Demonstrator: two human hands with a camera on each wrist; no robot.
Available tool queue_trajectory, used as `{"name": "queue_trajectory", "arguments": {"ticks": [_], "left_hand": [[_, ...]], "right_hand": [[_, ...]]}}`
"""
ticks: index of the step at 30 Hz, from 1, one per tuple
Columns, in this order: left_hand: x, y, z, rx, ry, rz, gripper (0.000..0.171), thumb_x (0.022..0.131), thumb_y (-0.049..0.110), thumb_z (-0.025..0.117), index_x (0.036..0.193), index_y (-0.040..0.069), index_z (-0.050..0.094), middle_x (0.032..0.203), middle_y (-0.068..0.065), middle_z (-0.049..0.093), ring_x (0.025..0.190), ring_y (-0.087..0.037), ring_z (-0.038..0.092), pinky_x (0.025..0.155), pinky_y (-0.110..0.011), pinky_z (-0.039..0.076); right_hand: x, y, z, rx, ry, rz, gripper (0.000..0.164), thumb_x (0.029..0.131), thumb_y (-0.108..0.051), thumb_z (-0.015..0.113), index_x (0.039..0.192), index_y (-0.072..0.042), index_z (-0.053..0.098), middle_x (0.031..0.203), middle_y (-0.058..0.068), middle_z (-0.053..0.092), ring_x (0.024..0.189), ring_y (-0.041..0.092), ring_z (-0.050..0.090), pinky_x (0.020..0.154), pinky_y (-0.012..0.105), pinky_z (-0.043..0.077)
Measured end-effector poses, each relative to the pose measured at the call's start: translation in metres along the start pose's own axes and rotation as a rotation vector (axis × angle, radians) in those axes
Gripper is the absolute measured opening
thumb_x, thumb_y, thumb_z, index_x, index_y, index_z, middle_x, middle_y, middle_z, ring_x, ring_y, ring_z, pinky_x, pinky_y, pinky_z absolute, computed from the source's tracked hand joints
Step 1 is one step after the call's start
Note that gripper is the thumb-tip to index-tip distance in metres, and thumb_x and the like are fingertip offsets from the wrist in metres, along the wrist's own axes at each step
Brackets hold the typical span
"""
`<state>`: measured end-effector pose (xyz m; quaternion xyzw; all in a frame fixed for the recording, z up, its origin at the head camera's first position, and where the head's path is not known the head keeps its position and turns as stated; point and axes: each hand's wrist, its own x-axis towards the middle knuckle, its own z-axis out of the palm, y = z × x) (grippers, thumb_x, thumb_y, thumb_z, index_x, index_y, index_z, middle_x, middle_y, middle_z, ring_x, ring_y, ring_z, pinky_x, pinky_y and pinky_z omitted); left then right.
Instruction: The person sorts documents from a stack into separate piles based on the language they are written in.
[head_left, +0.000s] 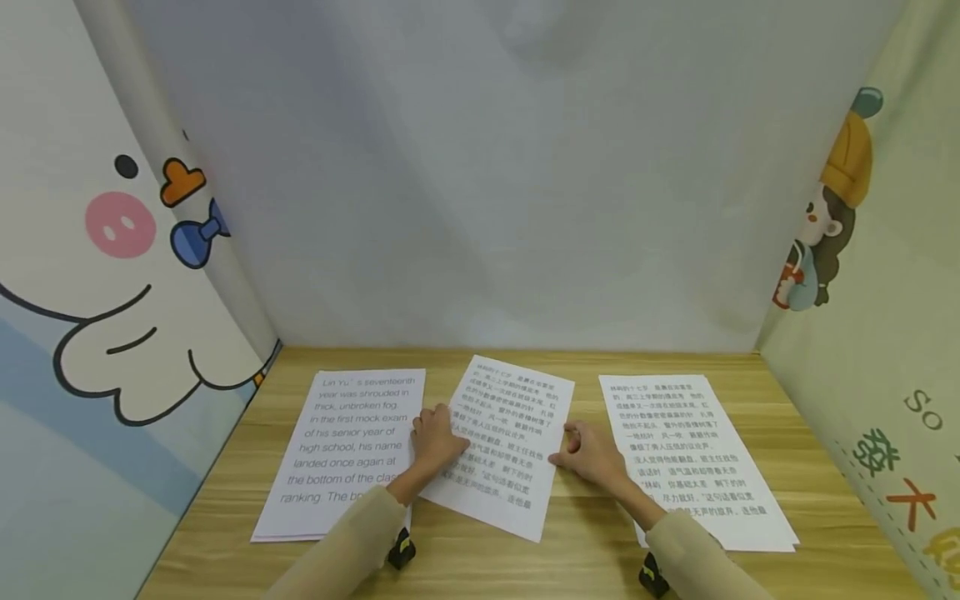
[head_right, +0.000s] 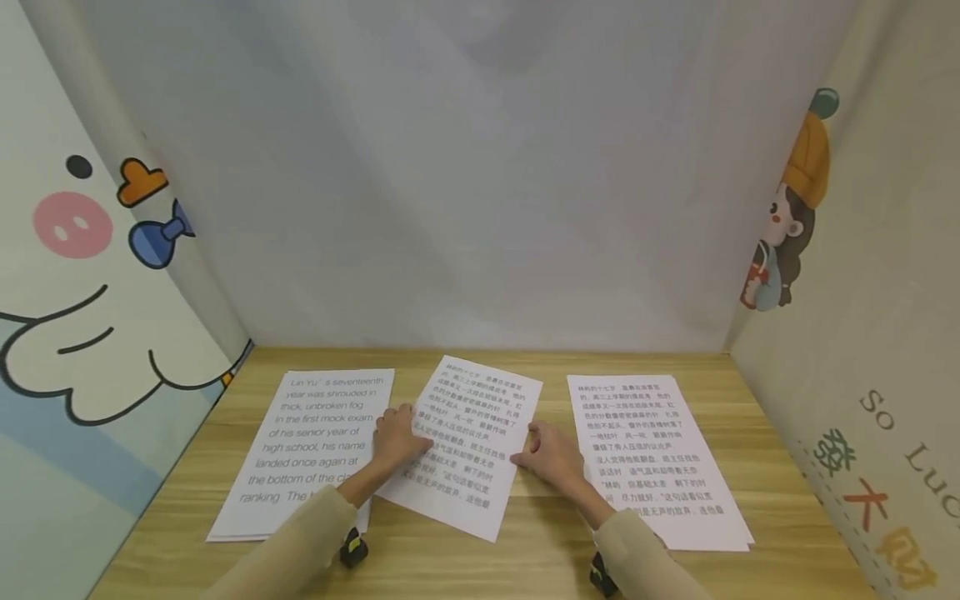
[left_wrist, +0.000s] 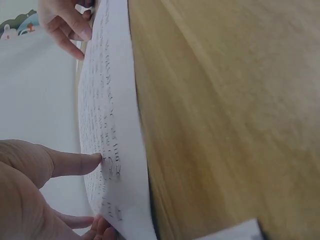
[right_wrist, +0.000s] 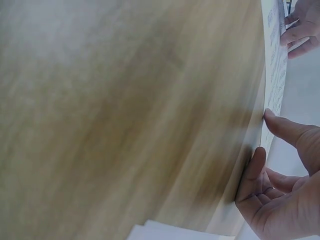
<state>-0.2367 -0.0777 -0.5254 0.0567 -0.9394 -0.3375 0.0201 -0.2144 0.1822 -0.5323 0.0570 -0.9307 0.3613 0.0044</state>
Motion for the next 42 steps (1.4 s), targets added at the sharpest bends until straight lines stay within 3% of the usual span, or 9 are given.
{"name": "queue_trajectory", "arguments": {"ticks": [4, 9, 16, 21, 24, 28, 33, 37, 42], "left_hand": [[0.001, 0.003, -0.002, 0.000, -0.048, -0.031, 0.038, 0.072, 0.005, 0.083, 0.100, -0.004, 0.060, 0.094, -0.018, 0.055, 0.094, -0.035, 0.050, 0.090, -0.051, 0.044], [0.003, 0.003, -0.006, -0.043, -0.080, -0.066, 0.055, 0.069, 0.001, 0.084, 0.119, -0.009, 0.064, 0.102, -0.021, 0.061, 0.097, -0.036, 0.057, 0.092, -0.049, 0.050], [0.007, -0.007, -0.014, -0.270, -0.167, -0.127, 0.068, 0.070, -0.006, 0.078, 0.134, -0.007, 0.054, 0.116, -0.022, 0.064, 0.087, -0.028, 0.066, 0.074, -0.036, 0.059], [0.006, -0.018, -0.023, -0.388, -0.242, -0.221, 0.064, 0.080, -0.004, 0.074, 0.140, -0.003, 0.053, 0.122, -0.023, 0.067, 0.089, -0.027, 0.070, 0.077, -0.035, 0.060], [0.003, -0.024, -0.030, -0.472, -0.305, -0.256, 0.058, 0.085, -0.003, 0.069, 0.141, -0.001, 0.054, 0.116, -0.019, 0.069, 0.088, -0.024, 0.071, 0.075, -0.031, 0.059], [-0.006, -0.033, -0.036, -0.639, -0.382, -0.284, 0.054, 0.090, -0.004, 0.061, 0.143, -0.003, 0.050, 0.114, -0.018, 0.069, 0.083, -0.020, 0.071, 0.070, -0.031, 0.061], [-0.016, -0.040, -0.042, -0.812, -0.439, -0.285, 0.054, 0.090, -0.006, 0.059, 0.143, -0.005, 0.045, 0.122, -0.021, 0.067, 0.088, -0.020, 0.071, 0.075, -0.036, 0.063], [-0.022, -0.039, -0.042, -0.798, -0.470, -0.261, 0.056, 0.090, -0.004, 0.059, 0.144, -0.007, 0.042, 0.119, -0.020, 0.069, 0.090, -0.020, 0.071, 0.078, -0.035, 0.062], [-0.029, -0.037, -0.038, -0.673, -0.470, -0.222, 0.059, 0.089, -0.001, 0.059, 0.145, -0.009, 0.040, 0.110, -0.017, 0.069, 0.082, -0.020, 0.071, 0.070, -0.033, 0.062]], "right_hand": [[0.000, 0.000, 0.000, 0.002, -0.011, 0.015, 0.060, 0.080, -0.015, 0.085, 0.128, 0.011, 0.061, 0.076, 0.003, 0.062, 0.059, 0.010, 0.047, 0.052, 0.019, 0.035], [0.000, 0.000, -0.001, 0.004, -0.024, 0.022, 0.058, 0.080, -0.013, 0.084, 0.128, 0.010, 0.061, 0.079, 0.004, 0.064, 0.062, 0.011, 0.050, 0.054, 0.020, 0.037], [0.000, 0.000, -0.004, 0.038, -0.036, 0.030, 0.057, 0.080, -0.010, 0.083, 0.128, 0.011, 0.061, 0.081, 0.005, 0.064, 0.065, 0.012, 0.051, 0.055, 0.020, 0.037], [0.000, 0.002, -0.008, 0.066, -0.059, 0.016, 0.056, 0.081, -0.008, 0.082, 0.129, 0.012, 0.059, 0.082, 0.005, 0.063, 0.066, 0.012, 0.050, 0.056, 0.019, 0.038], [-0.001, 0.003, -0.014, 0.107, -0.115, 0.009, 0.057, 0.085, -0.009, 0.079, 0.132, 0.014, 0.056, 0.081, 0.006, 0.064, 0.063, 0.011, 0.052, 0.054, 0.019, 0.040], [-0.004, 0.006, -0.026, 0.230, -0.258, 0.064, 0.057, 0.095, -0.013, 0.069, 0.139, 0.017, 0.048, 0.086, 0.011, 0.070, 0.067, 0.013, 0.063, 0.056, 0.023, 0.054], [-0.008, 0.013, -0.038, 0.457, -0.417, 0.161, 0.056, 0.104, -0.019, 0.057, 0.143, 0.018, 0.041, 0.110, 0.019, 0.070, 0.089, 0.019, 0.073, 0.074, 0.035, 0.065], [-0.009, 0.019, -0.038, 0.645, -0.522, 0.201, 0.061, 0.106, -0.021, 0.053, 0.146, 0.020, 0.032, 0.114, 0.019, 0.069, 0.095, 0.020, 0.074, 0.082, 0.035, 0.064], [-0.009, 0.021, -0.036, 0.709, -0.547, 0.215, 0.065, 0.104, -0.020, 0.057, 0.146, 0.021, 0.031, 0.113, 0.016, 0.071, 0.094, 0.019, 0.075, 0.081, 0.034, 0.064]]}}
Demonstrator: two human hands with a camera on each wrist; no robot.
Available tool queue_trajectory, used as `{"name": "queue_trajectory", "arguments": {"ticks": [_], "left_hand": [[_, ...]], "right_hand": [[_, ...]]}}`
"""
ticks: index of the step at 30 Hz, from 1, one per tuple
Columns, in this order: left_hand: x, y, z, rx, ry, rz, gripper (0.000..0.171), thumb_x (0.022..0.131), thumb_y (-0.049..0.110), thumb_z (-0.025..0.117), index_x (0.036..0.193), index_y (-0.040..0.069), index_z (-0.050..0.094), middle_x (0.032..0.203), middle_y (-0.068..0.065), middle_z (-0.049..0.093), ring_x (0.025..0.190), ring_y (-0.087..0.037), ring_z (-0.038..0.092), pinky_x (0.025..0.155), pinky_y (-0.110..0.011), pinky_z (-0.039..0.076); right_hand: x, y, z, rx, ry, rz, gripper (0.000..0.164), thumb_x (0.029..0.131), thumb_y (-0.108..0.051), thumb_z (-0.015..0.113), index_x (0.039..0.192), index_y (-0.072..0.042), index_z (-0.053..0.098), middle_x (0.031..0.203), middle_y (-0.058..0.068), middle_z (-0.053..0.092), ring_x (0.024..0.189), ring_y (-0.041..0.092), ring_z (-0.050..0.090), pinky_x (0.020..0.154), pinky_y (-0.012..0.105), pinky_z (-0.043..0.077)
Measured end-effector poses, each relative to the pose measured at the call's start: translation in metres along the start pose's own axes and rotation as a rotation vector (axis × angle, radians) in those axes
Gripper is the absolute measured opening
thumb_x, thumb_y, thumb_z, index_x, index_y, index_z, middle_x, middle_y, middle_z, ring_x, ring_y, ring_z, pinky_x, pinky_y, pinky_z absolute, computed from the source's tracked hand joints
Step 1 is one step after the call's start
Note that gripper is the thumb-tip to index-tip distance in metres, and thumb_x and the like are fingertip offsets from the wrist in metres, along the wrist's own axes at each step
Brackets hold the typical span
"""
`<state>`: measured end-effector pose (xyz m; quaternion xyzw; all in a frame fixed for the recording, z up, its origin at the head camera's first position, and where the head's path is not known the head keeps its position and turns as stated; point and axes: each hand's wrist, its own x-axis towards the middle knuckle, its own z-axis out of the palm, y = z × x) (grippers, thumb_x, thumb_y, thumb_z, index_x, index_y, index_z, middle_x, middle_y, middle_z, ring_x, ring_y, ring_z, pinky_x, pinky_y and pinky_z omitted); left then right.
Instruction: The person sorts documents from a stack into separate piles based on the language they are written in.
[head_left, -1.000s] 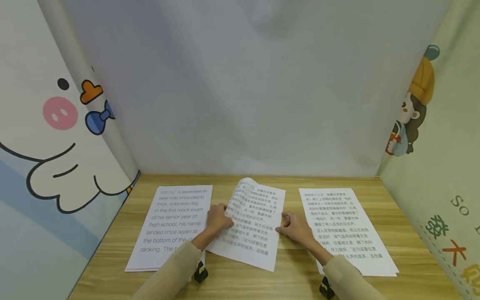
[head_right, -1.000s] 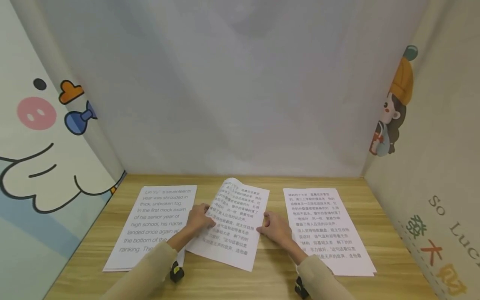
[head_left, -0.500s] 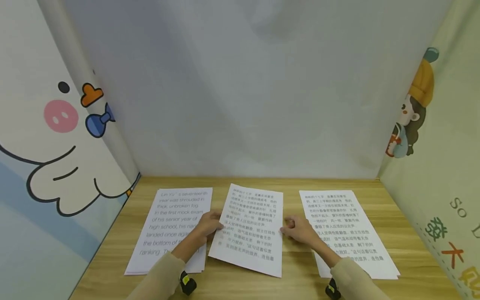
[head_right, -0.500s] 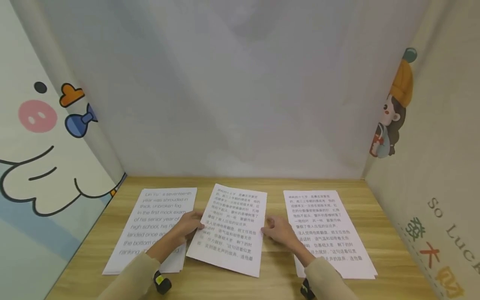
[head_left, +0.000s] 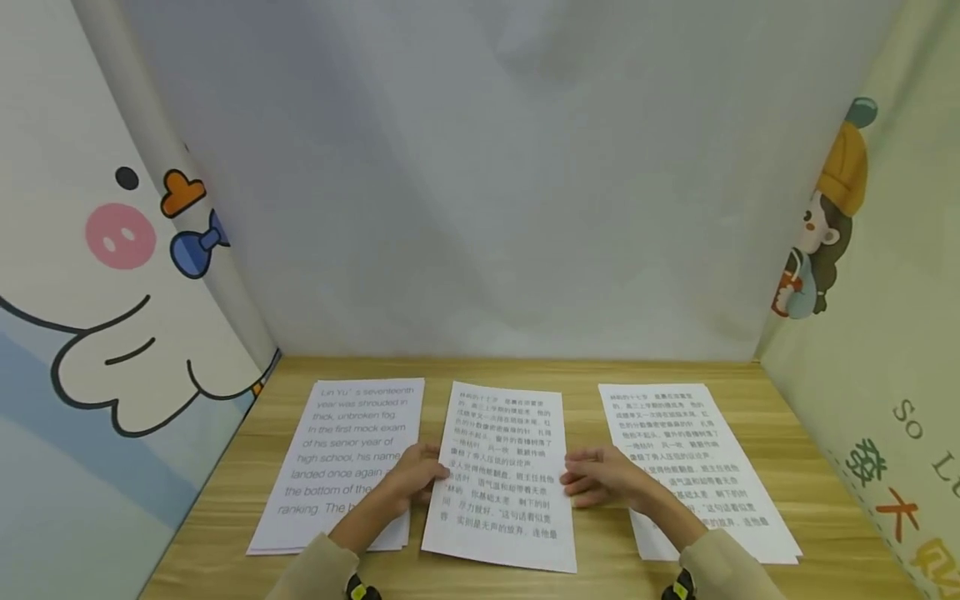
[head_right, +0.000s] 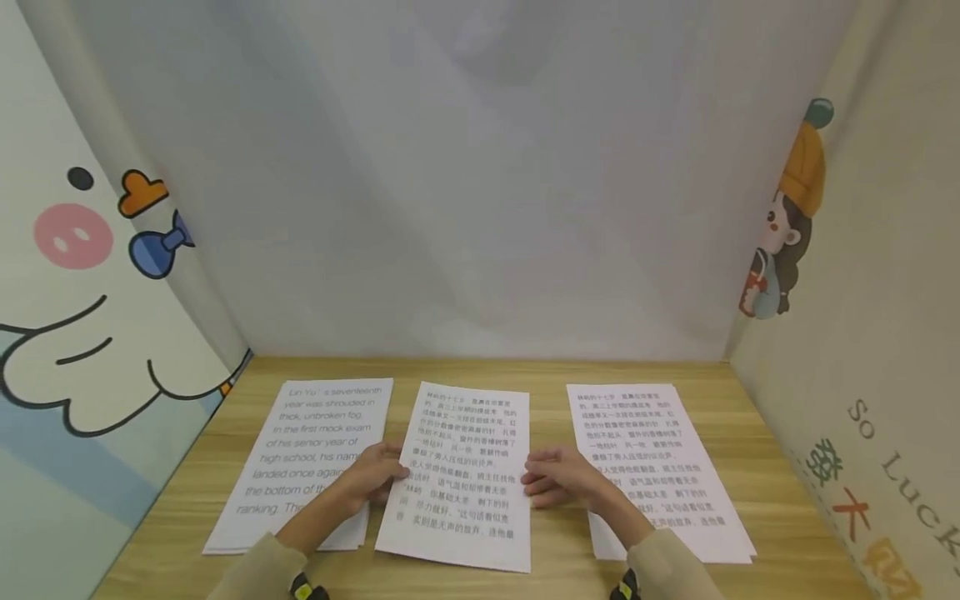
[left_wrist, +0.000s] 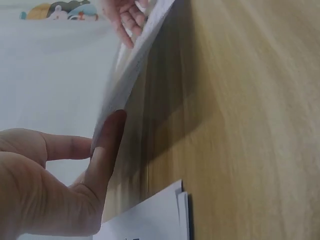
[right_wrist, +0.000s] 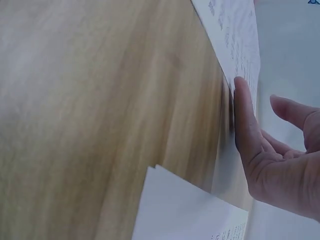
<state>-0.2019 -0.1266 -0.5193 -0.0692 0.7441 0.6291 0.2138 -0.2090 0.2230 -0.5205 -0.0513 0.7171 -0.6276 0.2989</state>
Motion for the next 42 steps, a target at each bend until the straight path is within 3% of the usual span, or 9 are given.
{"name": "queue_trajectory", "arguments": {"ticks": [5, 11, 14, 17, 23, 31, 42], "left_hand": [[-0.003, -0.001, 0.000, 0.085, 0.036, 0.015, 0.063, 0.088, -0.003, 0.058, 0.148, -0.006, 0.041, 0.100, -0.016, 0.071, 0.075, -0.019, 0.070, 0.061, -0.030, 0.059], [-0.001, 0.002, -0.007, 0.024, 0.041, 0.033, 0.061, 0.094, 0.000, 0.057, 0.152, -0.003, 0.037, 0.124, -0.020, 0.067, 0.079, -0.016, 0.068, 0.062, -0.025, 0.053], [0.000, 0.004, -0.010, -0.015, 0.033, 0.024, 0.063, 0.095, 0.002, 0.057, 0.154, 0.000, 0.036, 0.120, -0.017, 0.070, 0.073, -0.012, 0.066, 0.057, -0.022, 0.047], [-0.001, 0.005, -0.010, -0.043, 0.015, 0.029, 0.063, 0.095, 0.003, 0.057, 0.154, 0.001, 0.036, 0.114, -0.017, 0.072, 0.071, -0.012, 0.066, 0.057, -0.021, 0.048], [-0.004, 0.007, -0.004, -0.074, -0.024, 0.039, 0.063, 0.095, 0.001, 0.059, 0.153, 0.000, 0.036, 0.122, -0.019, 0.071, 0.081, -0.015, 0.070, 0.063, -0.024, 0.053], [-0.005, 0.005, 0.000, -0.067, -0.078, 0.052, 0.063, 0.095, 0.001, 0.061, 0.152, -0.001, 0.035, 0.130, -0.024, 0.065, 0.089, -0.020, 0.075, 0.077, -0.036, 0.063], [-0.007, 0.008, 0.008, -0.014, -0.015, 0.160, 0.060, 0.093, 0.001, 0.062, 0.149, 0.002, 0.042, 0.117, -0.020, 0.071, 0.085, -0.019, 0.072, 0.075, -0.034, 0.062]], "right_hand": [[-0.002, -0.002, 0.000, -0.012, 0.019, -0.005, 0.060, 0.105, -0.018, 0.055, 0.146, 0.020, 0.033, 0.115, 0.017, 0.070, 0.094, 0.018, 0.074, 0.082, 0.034, 0.064], [-0.006, -0.004, -0.003, -0.028, 0.068, -0.013, 0.054, 0.105, -0.019, 0.055, 0.143, 0.018, 0.041, 0.114, 0.016, 0.070, 0.093, 0.017, 0.074, 0.082, 0.033, 0.064], [-0.007, -0.004, -0.005, -0.032, 0.073, -0.020, 0.053, 0.106, -0.021, 0.053, 0.142, 0.017, 0.043, 0.114, 0.016, 0.070, 0.094, 0.016, 0.073, 0.083, 0.032, 0.063], [-0.006, -0.005, -0.004, -0.028, 0.060, -0.023, 0.056, 0.108, -0.024, 0.051, 0.144, 0.017, 0.041, 0.117, 0.018, 0.069, 0.096, 0.016, 0.073, 0.086, 0.033, 0.063], [-0.003, -0.009, 0.003, -0.014, 0.066, -0.023, 0.061, 0.108, -0.025, 0.049, 0.150, 0.017, 0.032, 0.122, 0.020, 0.070, 0.099, 0.020, 0.074, 0.083, 0.032, 0.063], [-0.004, -0.011, 0.003, -0.024, 0.141, -0.048, 0.063, 0.101, -0.013, 0.061, 0.151, 0.014, 0.034, 0.120, 0.016, 0.072, 0.098, 0.018, 0.074, 0.075, 0.029, 0.063], [-0.012, -0.011, -0.002, -0.040, 0.232, -0.036, 0.064, 0.099, -0.013, 0.065, 0.151, 0.011, 0.036, 0.121, 0.019, 0.068, 0.096, 0.016, 0.072, 0.077, 0.030, 0.063]]}}
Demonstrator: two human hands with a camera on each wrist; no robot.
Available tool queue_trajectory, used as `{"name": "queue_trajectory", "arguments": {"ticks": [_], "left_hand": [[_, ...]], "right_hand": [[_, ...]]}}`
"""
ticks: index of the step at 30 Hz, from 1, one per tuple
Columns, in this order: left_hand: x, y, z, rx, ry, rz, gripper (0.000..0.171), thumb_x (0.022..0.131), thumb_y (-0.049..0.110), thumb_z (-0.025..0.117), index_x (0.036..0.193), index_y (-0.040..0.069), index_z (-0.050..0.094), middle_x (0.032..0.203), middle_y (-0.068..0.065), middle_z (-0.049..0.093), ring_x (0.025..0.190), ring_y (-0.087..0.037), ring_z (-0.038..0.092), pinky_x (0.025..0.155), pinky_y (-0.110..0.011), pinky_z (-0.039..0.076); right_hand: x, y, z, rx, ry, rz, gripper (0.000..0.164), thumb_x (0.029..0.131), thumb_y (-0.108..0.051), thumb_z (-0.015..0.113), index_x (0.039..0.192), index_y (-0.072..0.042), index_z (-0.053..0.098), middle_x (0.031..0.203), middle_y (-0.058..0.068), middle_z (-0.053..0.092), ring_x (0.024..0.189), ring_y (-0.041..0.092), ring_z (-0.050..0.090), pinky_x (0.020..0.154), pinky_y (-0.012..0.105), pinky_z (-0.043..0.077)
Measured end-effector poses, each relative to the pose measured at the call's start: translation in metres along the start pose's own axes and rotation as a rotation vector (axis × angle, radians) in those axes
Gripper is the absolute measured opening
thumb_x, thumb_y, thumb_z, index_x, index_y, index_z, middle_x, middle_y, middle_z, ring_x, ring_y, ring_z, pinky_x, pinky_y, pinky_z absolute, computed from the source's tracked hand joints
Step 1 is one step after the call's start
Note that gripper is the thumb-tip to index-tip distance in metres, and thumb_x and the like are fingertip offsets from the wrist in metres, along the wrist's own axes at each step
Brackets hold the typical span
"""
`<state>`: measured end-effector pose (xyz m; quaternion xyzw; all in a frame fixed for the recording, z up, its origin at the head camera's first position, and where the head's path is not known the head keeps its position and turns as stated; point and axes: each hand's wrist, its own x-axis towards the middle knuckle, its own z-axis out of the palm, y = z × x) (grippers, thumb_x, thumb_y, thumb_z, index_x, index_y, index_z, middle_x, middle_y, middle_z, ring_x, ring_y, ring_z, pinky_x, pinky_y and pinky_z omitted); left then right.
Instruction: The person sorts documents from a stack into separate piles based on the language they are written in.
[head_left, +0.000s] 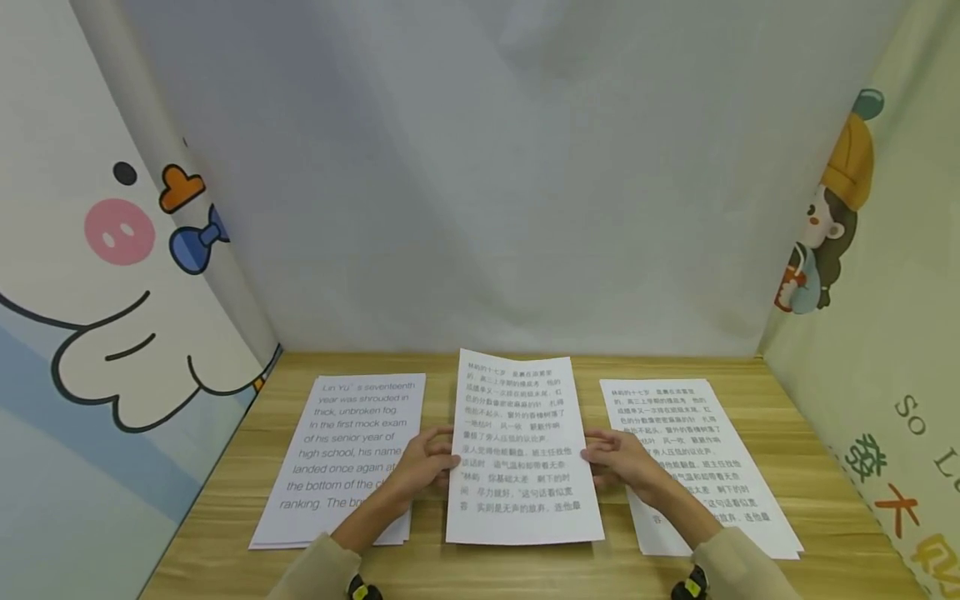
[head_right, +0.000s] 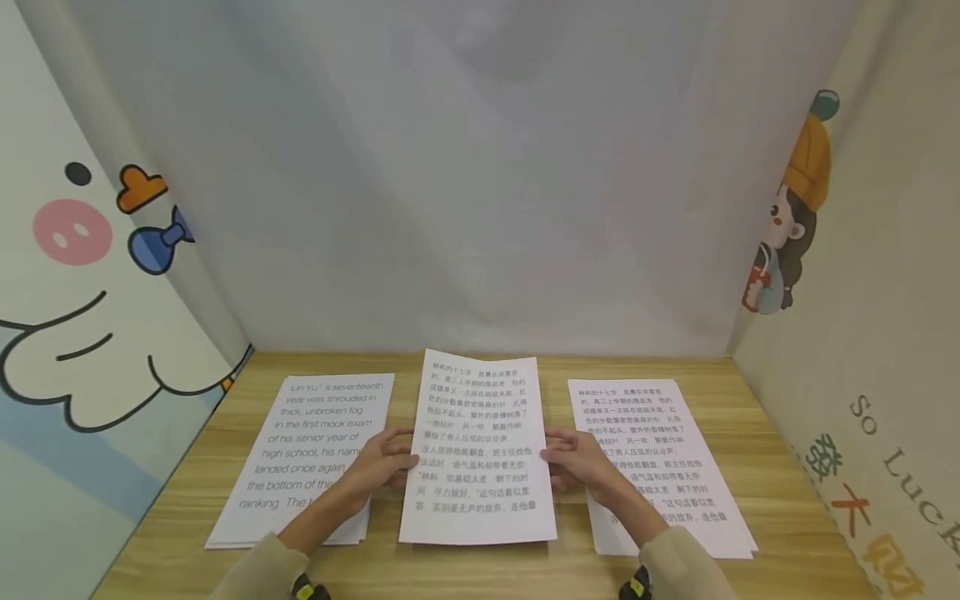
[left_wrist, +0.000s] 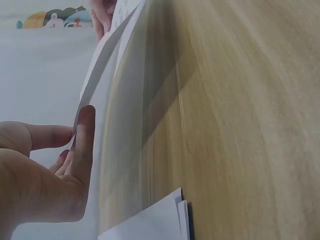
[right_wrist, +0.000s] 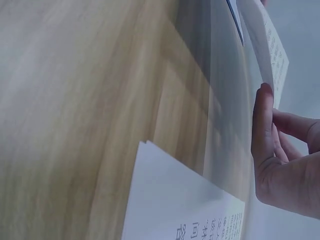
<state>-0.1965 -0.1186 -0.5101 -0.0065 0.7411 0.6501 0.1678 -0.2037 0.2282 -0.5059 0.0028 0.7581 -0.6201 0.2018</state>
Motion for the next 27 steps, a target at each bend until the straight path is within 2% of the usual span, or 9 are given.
{"name": "queue_trajectory", "arguments": {"ticks": [6, 10, 16, 23, 27], "left_hand": [[0.004, 0.003, 0.008, -0.024, 0.002, 0.031, 0.059, 0.092, 0.001, 0.063, 0.149, 0.001, 0.044, 0.114, -0.019, 0.070, 0.084, -0.017, 0.072, 0.075, -0.033, 0.062], [0.005, 0.004, 0.014, -0.034, 0.005, 0.054, 0.063, 0.091, -0.003, 0.063, 0.150, 0.005, 0.043, 0.114, -0.020, 0.068, 0.084, -0.016, 0.072, 0.075, -0.032, 0.061], [0.006, 0.006, 0.025, -0.009, 0.019, 0.055, 0.066, 0.087, -0.004, 0.066, 0.149, 0.008, 0.044, 0.113, -0.020, 0.069, 0.082, -0.015, 0.070, 0.072, -0.032, 0.060], [0.012, 0.004, 0.035, -0.034, -0.060, 0.088, 0.065, 0.090, -0.002, 0.066, 0.150, 0.004, 0.041, 0.117, -0.021, 0.066, 0.083, -0.015, 0.072, 0.075, -0.038, 0.063], [0.016, 0.004, 0.043, -0.039, -0.073, 0.101, 0.064, 0.090, 0.000, 0.067, 0.149, 0.003, 0.043, 0.112, -0.019, 0.067, 0.081, -0.014, 0.071, 0.075, -0.039, 0.064]], "right_hand": [[-0.001, 0.002, -0.010, 0.007, 0.024, 0.010, 0.065, 0.098, -0.014, 0.066, 0.152, 0.009, 0.036, 0.120, 0.015, 0.070, 0.096, 0.016, 0.073, 0.076, 0.030, 0.063], [-0.005, 0.002, -0.015, 0.003, 0.044, 0.019, 0.066, 0.098, -0.015, 0.067, 0.152, 0.008, 0.037, 0.121, 0.015, 0.070, 0.096, 0.015, 0.072, 0.075, 0.029, 0.062], [-0.010, 0.006, -0.022, -0.010, 0.073, 0.039, 0.065, 0.098, -0.018, 0.068, 0.151, 0.006, 0.040, 0.120, 0.013, 0.069, 0.095, 0.014, 0.071, 0.077, 0.029, 0.062], [-0.016, 0.010, -0.037, -0.002, 0.091, 0.052, 0.065, 0.098, -0.020, 0.068, 0.151, 0.005, 0.041, 0.110, 0.004, 0.074, 0.094, 0.015, 0.073, 0.079, 0.030, 0.063], [-0.020, 0.010, -0.046, -0.010, 0.106, 0.060, 0.066, 0.098, -0.022, 0.069, 0.152, 0.004, 0.041, 0.110, 0.003, 0.074, 0.095, 0.015, 0.073, 0.080, 0.031, 0.062]]}}
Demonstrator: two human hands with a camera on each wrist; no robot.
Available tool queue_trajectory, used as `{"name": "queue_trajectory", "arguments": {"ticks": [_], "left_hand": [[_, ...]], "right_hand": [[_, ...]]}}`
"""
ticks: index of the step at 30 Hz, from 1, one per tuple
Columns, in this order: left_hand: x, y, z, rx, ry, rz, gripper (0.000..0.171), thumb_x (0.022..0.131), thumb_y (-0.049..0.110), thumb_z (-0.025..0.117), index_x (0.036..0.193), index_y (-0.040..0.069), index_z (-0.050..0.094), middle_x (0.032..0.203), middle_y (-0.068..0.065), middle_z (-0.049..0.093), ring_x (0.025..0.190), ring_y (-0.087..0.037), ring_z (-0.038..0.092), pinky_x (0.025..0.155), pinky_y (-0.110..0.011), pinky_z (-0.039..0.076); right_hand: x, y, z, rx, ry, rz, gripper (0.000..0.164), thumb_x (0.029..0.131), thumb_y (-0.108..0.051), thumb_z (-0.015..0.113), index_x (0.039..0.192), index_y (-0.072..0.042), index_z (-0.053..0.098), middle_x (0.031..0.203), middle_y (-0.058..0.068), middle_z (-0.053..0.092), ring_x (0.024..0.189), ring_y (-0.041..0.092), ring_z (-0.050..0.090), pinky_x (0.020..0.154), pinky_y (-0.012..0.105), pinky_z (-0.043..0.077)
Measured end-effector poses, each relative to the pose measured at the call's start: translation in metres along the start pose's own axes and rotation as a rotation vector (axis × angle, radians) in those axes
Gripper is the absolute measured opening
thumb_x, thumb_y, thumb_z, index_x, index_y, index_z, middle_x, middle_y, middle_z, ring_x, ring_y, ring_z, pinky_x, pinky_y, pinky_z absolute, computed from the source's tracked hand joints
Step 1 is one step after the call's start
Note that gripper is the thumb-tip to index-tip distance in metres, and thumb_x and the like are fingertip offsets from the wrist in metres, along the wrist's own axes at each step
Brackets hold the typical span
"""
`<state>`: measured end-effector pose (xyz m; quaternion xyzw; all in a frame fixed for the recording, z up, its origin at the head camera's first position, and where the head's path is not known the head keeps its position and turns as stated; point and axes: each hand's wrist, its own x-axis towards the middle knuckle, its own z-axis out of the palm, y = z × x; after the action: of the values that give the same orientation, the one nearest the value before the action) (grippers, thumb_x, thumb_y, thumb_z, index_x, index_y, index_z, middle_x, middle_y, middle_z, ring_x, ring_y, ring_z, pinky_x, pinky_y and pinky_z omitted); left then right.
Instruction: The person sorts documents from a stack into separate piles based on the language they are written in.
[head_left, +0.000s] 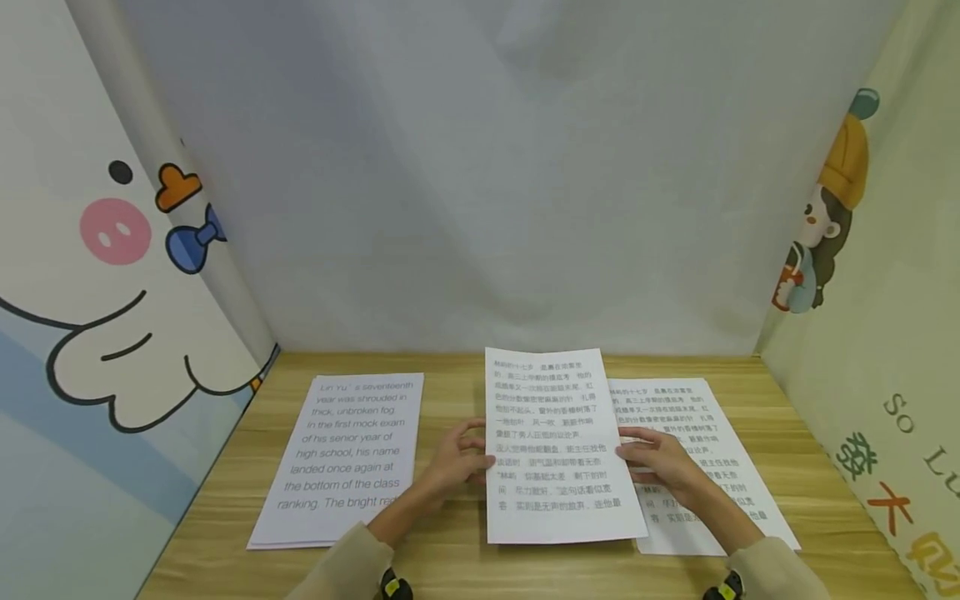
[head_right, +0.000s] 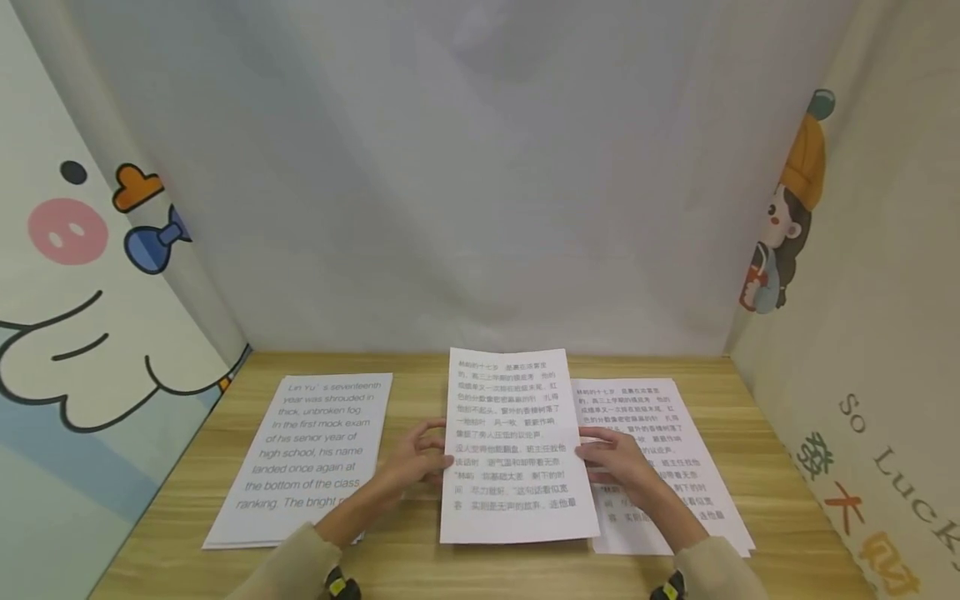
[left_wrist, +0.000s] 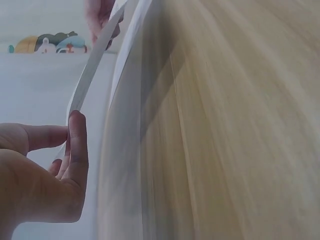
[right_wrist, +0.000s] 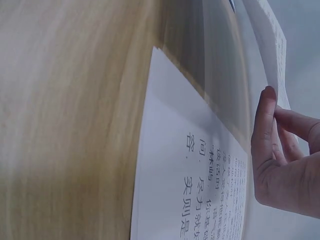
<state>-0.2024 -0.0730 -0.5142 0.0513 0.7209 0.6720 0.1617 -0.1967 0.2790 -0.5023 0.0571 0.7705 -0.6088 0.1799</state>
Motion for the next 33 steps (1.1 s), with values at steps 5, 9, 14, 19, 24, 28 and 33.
{"name": "queue_trajectory", "arguments": {"ticks": [5, 9, 14, 19, 24, 28, 33], "left_hand": [[0.008, 0.001, 0.015, -0.045, -0.031, 0.000, 0.064, 0.089, 0.000, 0.070, 0.148, 0.004, 0.044, 0.111, -0.018, 0.065, 0.081, -0.015, 0.071, 0.077, -0.041, 0.064], [0.015, 0.002, 0.029, -0.065, -0.043, 0.005, 0.063, 0.089, -0.001, 0.071, 0.146, 0.005, 0.047, 0.111, -0.018, 0.066, 0.080, -0.015, 0.071, 0.075, -0.040, 0.065], [0.021, 0.004, 0.044, -0.077, -0.024, 0.000, 0.058, 0.088, -0.003, 0.071, 0.142, 0.005, 0.051, 0.107, -0.016, 0.068, 0.077, -0.015, 0.072, 0.071, -0.038, 0.065], [0.027, 0.006, 0.062, -0.090, -0.040, -0.003, 0.051, 0.088, -0.006, 0.070, 0.136, 0.003, 0.055, 0.103, -0.015, 0.067, 0.074, -0.017, 0.071, 0.070, -0.039, 0.065], [0.032, 0.007, 0.080, -0.086, -0.055, -0.011, 0.048, 0.087, -0.007, 0.070, 0.132, 0.003, 0.057, 0.100, -0.012, 0.066, 0.072, -0.016, 0.070, 0.069, -0.038, 0.065], [0.034, 0.010, 0.091, -0.092, -0.065, -0.009, 0.048, 0.087, -0.009, 0.070, 0.132, 0.002, 0.057, 0.100, -0.012, 0.065, 0.071, -0.016, 0.070, 0.069, -0.038, 0.065], [0.039, 0.013, 0.104, -0.112, -0.082, -0.012, 0.048, 0.087, -0.010, 0.069, 0.131, 0.004, 0.058, 0.098, -0.011, 0.065, 0.069, -0.015, 0.068, 0.065, -0.033, 0.064]], "right_hand": [[-0.004, 0.003, -0.015, 0.012, 0.017, 0.017, 0.068, 0.098, -0.024, 0.069, 0.153, 0.002, 0.039, 0.111, -0.001, 0.074, 0.095, 0.012, 0.072, 0.080, 0.028, 0.061], [-0.008, 0.006, -0.027, 0.021, 0.025, 0.034, 0.071, 0.098, -0.026, 0.069, 0.155, 0.001, 0.037, 0.110, -0.004, 0.074, 0.095, 0.011, 0.071, 0.080, 0.027, 0.061], [-0.013, 0.010, -0.044, 0.060, 0.032, 0.044, 0.072, 0.098, -0.024, 0.068, 0.156, 0.003, 0.034, 0.105, -0.008, 0.074, 0.093, 0.010, 0.072, 0.079, 0.026, 0.061], [-0.020, 0.017, -0.065, 0.096, 0.025, 0.063, 0.063, 0.099, -0.022, 0.068, 0.154, -0.003, 0.042, 0.097, -0.011, 0.074, 0.086, 0.007, 0.072, 0.075, 0.024, 0.060], [-0.027, 0.021, -0.084, 0.072, 0.023, 0.084, 0.049, 0.100, -0.023, 0.067, 0.145, -0.011, 0.055, 0.096, -0.013, 0.074, 0.085, 0.005, 0.070, 0.075, 0.023, 0.060], [-0.032, 0.021, -0.094, 0.044, 0.015, 0.088, 0.054, 0.100, -0.022, 0.066, 0.147, -0.003, 0.050, 0.096, -0.013, 0.073, 0.088, 0.005, 0.071, 0.077, 0.024, 0.060], [-0.037, 0.017, -0.108, 0.033, -0.007, 0.083, 0.043, 0.102, -0.021, 0.063, 0.142, -0.007, 0.056, 0.096, -0.014, 0.073, 0.087, 0.005, 0.071, 0.077, 0.024, 0.060]]}}
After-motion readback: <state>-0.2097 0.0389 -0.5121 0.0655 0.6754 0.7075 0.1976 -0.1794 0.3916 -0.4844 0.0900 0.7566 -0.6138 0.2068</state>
